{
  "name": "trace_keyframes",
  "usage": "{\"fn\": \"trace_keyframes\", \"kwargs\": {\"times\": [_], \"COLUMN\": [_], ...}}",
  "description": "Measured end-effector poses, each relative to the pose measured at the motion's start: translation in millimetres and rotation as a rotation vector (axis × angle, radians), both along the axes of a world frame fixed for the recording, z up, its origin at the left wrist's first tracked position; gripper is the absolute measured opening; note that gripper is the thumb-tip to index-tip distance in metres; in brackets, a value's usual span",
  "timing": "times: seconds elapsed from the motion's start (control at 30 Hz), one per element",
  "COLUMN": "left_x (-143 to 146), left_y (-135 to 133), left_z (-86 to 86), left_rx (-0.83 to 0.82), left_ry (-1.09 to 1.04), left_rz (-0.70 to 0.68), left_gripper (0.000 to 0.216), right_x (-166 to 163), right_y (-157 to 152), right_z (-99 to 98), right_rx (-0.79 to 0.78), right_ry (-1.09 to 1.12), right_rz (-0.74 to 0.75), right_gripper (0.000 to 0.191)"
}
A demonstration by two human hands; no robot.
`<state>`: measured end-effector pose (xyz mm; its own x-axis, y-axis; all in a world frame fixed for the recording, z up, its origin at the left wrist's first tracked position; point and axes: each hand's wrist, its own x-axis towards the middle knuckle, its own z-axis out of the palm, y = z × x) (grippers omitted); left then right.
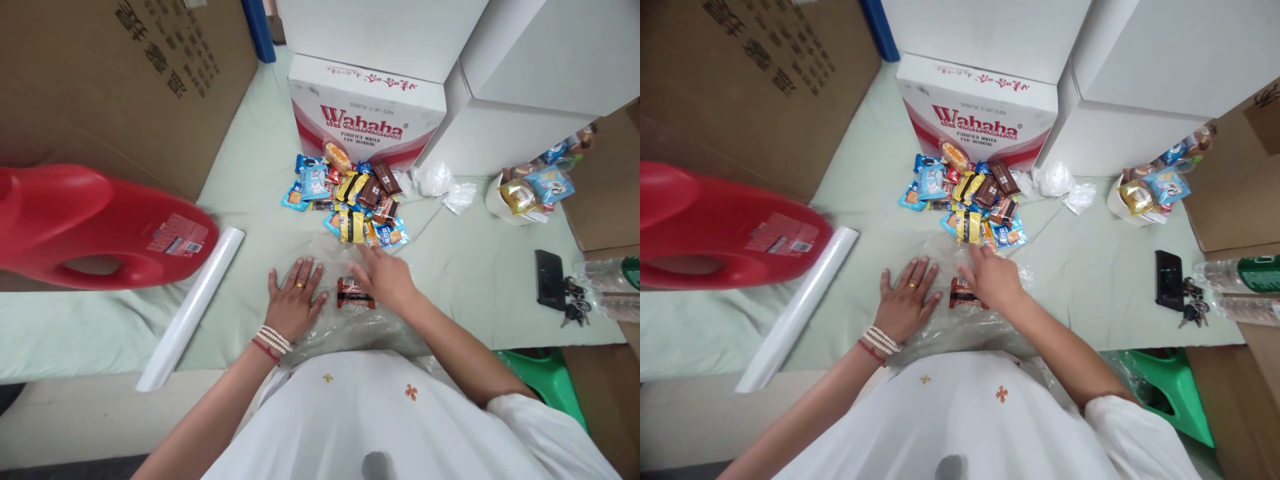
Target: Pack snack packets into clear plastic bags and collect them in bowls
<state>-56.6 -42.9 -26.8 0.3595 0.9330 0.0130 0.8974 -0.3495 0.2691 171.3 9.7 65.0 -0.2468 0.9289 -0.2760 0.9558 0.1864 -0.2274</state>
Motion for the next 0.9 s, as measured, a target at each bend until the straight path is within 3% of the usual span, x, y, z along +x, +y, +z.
{"fn": "trace_keyframes", "kwargs": {"times": [0.07, 0.13, 0.23, 0.33, 0.47, 0.57, 0.63, 0.77, 0.9], "left_x": [-1, -1, -1, 0, 0, 0, -1, -1, -1], "left_y": [0, 0, 0, 0, -1, -1, -1, -1, -1], "left_z": [-0.2, 0.0, 0.6, 1.4, 1.4, -0.1, -1.4, -2.5, -1.4], "left_rx": [0.008, 0.012, 0.012, 0.008, 0.006, 0.015, 0.021, 0.028, 0.031], "left_ry": [-0.004, -0.002, 0.001, -0.01, -0.041, -0.058, -0.068, -0.07, -0.051], "left_rz": [-0.001, -0.005, -0.007, 0.006, 0.019, 0.027, 0.028, 0.027, 0.023], "left_gripper": [0.062, 0.061, 0.06, 0.061, 0.063, 0.063, 0.062, 0.061, 0.061], "right_x": [-10, -24, -43, -42, -7, 17, 19, 0, -9], "right_y": [32, 61, 90, 96, 73, 35, 6, -36, -46], "right_z": [1.2, -5.6, -22.2, -26.7, 0.3, 25.2, 30.6, 10.7, -11.2], "right_rx": [0.08, 0.114, 0.121, 0.04, 0.109, 0.195, 0.133, -0.075, -0.098], "right_ry": [-0.091, -0.128, -0.123, -0.094, 0.047, 0.109, 0.089, -0.046, -0.129], "right_rz": [-0.144, -0.198, -0.169, -0.156, -0.11, -0.032, 0.013, 0.137, 0.203], "right_gripper": [0.062, 0.066, 0.06, 0.053, 0.06, 0.061, 0.062, 0.057, 0.059]}}
